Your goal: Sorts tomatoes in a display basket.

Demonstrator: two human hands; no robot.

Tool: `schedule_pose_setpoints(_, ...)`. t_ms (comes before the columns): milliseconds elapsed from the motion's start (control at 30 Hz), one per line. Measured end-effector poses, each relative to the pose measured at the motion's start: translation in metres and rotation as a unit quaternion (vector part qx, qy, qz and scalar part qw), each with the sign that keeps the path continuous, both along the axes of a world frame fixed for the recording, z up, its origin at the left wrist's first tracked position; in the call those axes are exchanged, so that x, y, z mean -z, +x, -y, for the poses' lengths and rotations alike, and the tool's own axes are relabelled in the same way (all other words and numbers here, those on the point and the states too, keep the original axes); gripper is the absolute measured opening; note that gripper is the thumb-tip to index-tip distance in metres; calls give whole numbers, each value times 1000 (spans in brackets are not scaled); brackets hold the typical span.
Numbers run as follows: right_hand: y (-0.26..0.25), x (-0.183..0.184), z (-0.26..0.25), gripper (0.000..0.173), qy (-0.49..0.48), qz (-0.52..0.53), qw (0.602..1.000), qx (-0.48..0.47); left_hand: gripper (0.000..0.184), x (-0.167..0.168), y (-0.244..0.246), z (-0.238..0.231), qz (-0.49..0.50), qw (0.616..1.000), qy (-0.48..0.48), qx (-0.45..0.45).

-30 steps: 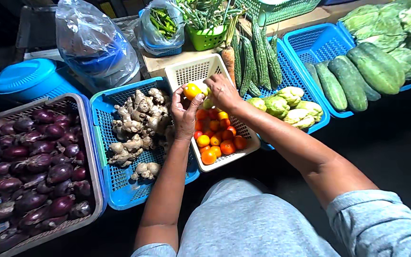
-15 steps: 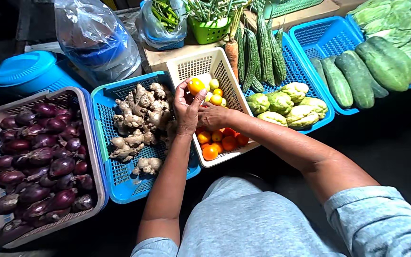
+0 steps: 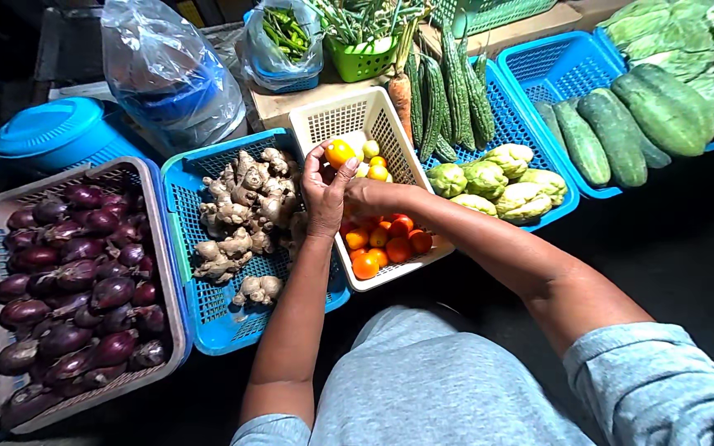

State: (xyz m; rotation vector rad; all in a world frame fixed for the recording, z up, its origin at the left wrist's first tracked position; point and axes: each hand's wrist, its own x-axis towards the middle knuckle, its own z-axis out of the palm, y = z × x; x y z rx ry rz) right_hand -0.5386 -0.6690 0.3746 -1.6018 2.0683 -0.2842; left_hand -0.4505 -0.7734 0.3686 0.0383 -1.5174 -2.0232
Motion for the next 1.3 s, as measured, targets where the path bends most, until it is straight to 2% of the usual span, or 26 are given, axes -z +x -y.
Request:
schedule_pose_setpoints(67,-3,-21,-9,31,-50,89,993,63,51,1,0,0,0,1000,1,-4)
schedule_pose_setpoints(133,-12,-35,-23,29,-65,122,987,81,51,2,0,0,2,1000,4,-3)
schedule_pose_setpoints(333,-8,-72,-65,18,85,64,993,59,49,-2,1,-3,36,997,-58,31)
schedule_pose_setpoints(467,-5,-69,-71,20,125,53,989,63,48,-3,2,-5,44,996,-62,48)
schedule_pose_setpoints(567,-5,-56,-61,21,65,32,993,96,50,-2,1,-4,45,997,-42,42)
schedule_pose_setpoints(667,-1,-21,-42,29,-8,24,995,99,49,-1,1,-4,42,997,-45,39)
schedule_pose_setpoints(767,10,6,-20,44,49,1,996,71,49,-2,2,-3,40,997,-56,36)
schedule_pose_setpoints(833,14,14,-11,45,85,-23,995,53,48,-3,3,-3,37,997,-54,33)
schedule_pose_setpoints(900,11,12,-11,37,55,-18,997,58,47,-2,2,-3,31,997,-56,32)
schedule_pose_setpoints(1000,6,-8,-25,38,-26,7,997,65,48,-1,2,-2,29,998,-53,29)
schedule_pose_setpoints(1133,12,-39,-45,38,-1,72,997,36,48,-1,0,-2,30,998,-51,28)
schedule_pose_setpoints(1300,31,-38,-55,42,69,148,987,10,46,-1,0,-2,35,997,-54,38)
